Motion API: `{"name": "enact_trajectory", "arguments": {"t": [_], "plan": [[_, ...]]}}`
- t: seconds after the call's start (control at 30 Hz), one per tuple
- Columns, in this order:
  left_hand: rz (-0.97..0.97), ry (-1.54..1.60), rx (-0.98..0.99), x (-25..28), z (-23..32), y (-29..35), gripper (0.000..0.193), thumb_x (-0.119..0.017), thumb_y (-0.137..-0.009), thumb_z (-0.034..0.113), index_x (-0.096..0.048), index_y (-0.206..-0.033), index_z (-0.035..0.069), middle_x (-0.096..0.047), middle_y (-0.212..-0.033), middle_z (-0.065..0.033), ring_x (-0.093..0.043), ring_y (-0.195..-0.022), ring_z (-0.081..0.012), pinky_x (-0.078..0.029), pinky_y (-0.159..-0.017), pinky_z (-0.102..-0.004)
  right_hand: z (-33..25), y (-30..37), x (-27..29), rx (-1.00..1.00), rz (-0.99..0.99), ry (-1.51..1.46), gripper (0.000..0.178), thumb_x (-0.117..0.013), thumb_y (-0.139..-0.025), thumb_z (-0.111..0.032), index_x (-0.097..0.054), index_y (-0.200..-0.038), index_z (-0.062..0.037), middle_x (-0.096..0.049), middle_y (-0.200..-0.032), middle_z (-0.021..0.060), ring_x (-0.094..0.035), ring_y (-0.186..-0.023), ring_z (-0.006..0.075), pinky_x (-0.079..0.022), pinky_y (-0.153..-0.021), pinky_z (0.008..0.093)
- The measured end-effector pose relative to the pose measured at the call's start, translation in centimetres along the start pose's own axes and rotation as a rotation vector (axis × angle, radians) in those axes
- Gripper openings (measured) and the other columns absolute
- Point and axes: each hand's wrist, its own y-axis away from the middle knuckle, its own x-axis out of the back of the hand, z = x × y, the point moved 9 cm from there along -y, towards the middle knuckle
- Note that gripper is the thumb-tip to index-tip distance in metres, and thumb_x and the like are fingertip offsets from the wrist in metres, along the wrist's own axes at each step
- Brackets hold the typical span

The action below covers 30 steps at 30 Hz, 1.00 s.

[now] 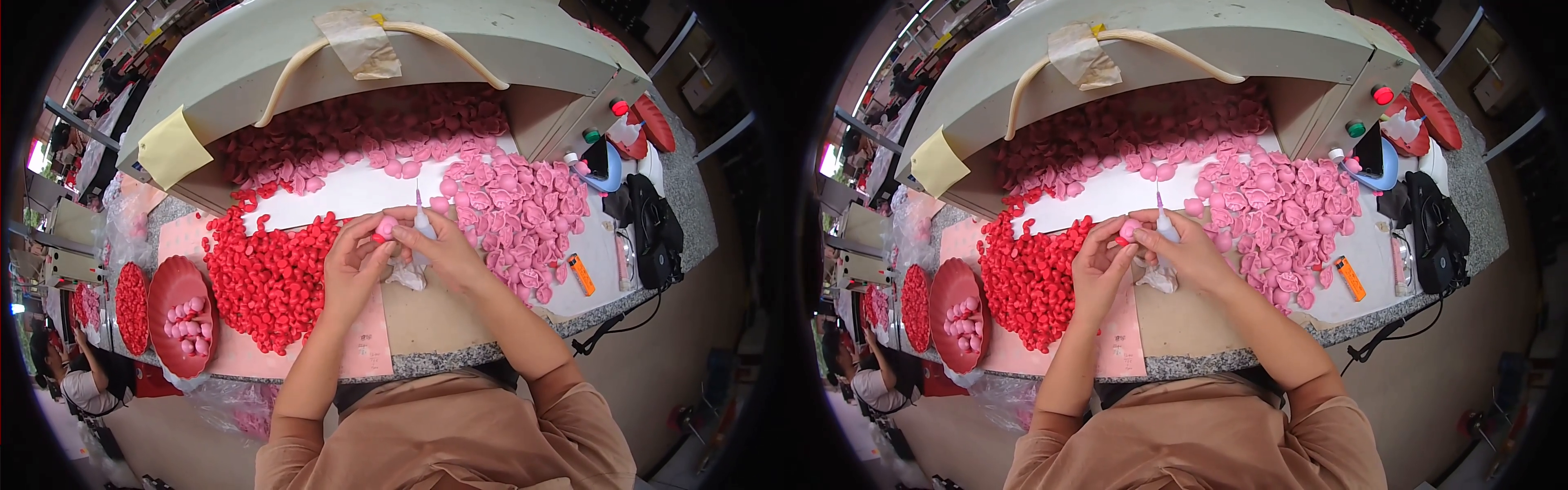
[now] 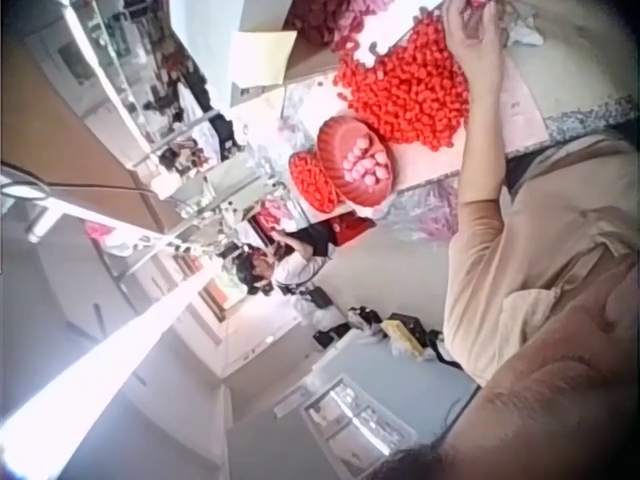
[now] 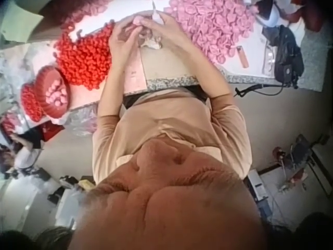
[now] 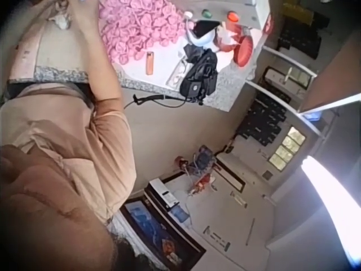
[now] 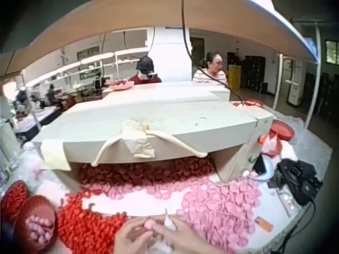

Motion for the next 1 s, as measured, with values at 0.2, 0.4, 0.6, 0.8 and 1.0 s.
{"name": "enact_trajectory", "arguments": {"t": [0.2,0.4,0.6,0.8,1.0], "plan": [[-0.023,0.262,0.376,0.7,-2.8,0.1,0.027,-0.059,-0.089,0.011,-0.054,-0.115,0.002,-0.059,-0.112,-0.0082,-0.058,-0.103,-0.015,-0.05,-0.088,-0.0296,0.2,-0.1,0.6,-0.026,0.004,0.0,0.036,-0.06,-0.089,-0.016,-0.054,-0.12,-0.0002,-0.06,-0.093,0.0017,-0.053,-0.075,0.0078,-0.046,-0.07,0.0236],[-0.04,0.331,0.45,0.8,-3.4,0.2,0.028,-0.06,-0.088,0.008,-0.053,-0.115,0.002,-0.061,-0.108,-0.0074,-0.059,-0.1,-0.015,-0.05,-0.088,-0.0296,0.2,0.0,0.0,-0.064,-0.069,0.021,0.038,-0.062,-0.088,-0.013,-0.053,-0.122,0.0016,-0.06,-0.098,0.0038,-0.055,-0.08,0.0094,-0.048,-0.073,0.0253],[-0.049,0.337,0.408,0.5,-2.8,0.2,0.025,-0.059,-0.088,0.008,-0.053,-0.112,0.002,-0.061,-0.109,-0.008,-0.059,-0.101,-0.0153,-0.051,-0.087,-0.0305,0.4,-0.1,0.1,-0.064,-0.079,0.002,0.04,-0.063,-0.086,-0.01,-0.052,-0.123,0.0026,-0.061,-0.104,0.0058,-0.056,-0.084,0.0101,-0.048,-0.075,0.0254],[-0.083,0.284,0.354,0.4,-2.4,0.2,0.023,-0.058,-0.09,0.01,-0.052,-0.11,0.002,-0.06,-0.11,-0.009,-0.059,-0.101,-0.0158,-0.05,-0.087,-0.031,0.3,0.0,-0.2,-0.053,-0.085,-0.007,0.041,-0.065,-0.085,-0.01,-0.053,-0.122,0.0025,-0.061,-0.103,0.006,-0.056,-0.084,0.01,-0.048,-0.074,0.025],[-0.101,0.247,0.339,0.5,-2.5,0.3,0.023,-0.057,-0.091,0.013,-0.049,-0.11,0.001,-0.06,-0.11,-0.0099,-0.059,-0.101,-0.0161,-0.05,-0.086,-0.0311,0.5,-0.1,-0.2,-0.042,-0.08,0.0,0.04,-0.065,-0.085,-0.011,-0.054,-0.121,0.0024,-0.061,-0.102,0.0056,-0.056,-0.083,0.01,-0.048,-0.074,0.025]]}}
